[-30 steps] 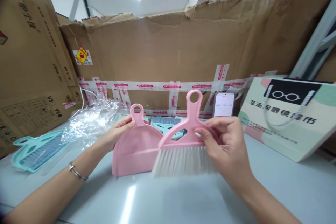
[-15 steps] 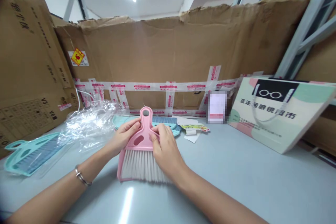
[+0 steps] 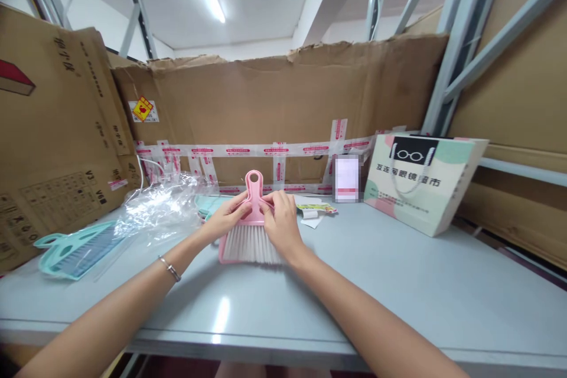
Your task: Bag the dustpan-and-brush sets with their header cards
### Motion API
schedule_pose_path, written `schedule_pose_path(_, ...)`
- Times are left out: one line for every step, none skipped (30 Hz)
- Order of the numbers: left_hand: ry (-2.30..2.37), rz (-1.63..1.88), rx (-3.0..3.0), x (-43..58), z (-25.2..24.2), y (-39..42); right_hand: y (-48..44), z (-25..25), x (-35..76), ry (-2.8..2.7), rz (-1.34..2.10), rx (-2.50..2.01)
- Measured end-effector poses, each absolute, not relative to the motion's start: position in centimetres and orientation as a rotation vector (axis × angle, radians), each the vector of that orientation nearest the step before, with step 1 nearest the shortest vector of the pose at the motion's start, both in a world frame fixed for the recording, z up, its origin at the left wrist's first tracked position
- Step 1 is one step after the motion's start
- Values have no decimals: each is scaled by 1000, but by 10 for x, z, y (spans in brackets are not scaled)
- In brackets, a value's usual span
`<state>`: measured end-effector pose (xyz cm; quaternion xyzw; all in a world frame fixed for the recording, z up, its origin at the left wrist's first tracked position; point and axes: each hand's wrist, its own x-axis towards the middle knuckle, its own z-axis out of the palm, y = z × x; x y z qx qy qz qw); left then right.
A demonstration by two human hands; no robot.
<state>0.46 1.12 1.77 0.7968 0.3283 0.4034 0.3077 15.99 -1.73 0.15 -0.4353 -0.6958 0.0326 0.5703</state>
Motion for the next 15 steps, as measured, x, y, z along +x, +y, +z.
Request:
schedule_pose_path(888,1082,2147,5,15,12,-18,1,161,-1630,53,-1017)
schedule_pose_path(900,1100,2181,5,14,12,-18,0,161,-1627,35,-1009)
schedule_pose_path(904,1112,2211,4,12,12,-19,-1,161,-1623,21,-998)
schedule_pose_path(910,1119,2240,3,11,12,-20,-2,161,-1620,12,-986)
schedule_pose_path(924,1127,2268,2,11,10,-21,-3,160,-1616,9,-974)
schedule_pose_path(945,1133,2296,1,12,9,-22,-3,159,-1609,13,-960)
schedule_pose_path(967,1136,2323,0,12,7,-22,-3,157,-1603,25,-946)
schedule_pose_path(986,1136,2346,-2,14,5,-23,-3,156,-1596,41,-933)
schedule_pose_path(998,1135,2364,-3,15,3,-23,-3,155,-1591,59,-920)
schedule_pose_path(1002,1137,2379,-4,16,1,-24,-3,153,-1588,77,-908)
schedule_pose_path(1000,1135,2394,-4,18,-2,-25,-3,152,-1585,93,-898)
schedule_pose_path(999,1133,2410,-5,19,-4,-25,-3,152,-1582,104,-889)
schedule_pose_path(999,1134,2427,-5,20,-6,-26,-4,151,-1576,110,-881)
schedule_pose_path(999,1130,2444,-5,21,-7,-27,-4,151,-1568,113,-875)
schedule_pose_path(1000,1126,2458,-5,22,-9,-27,-3,151,-1560,118,-873)
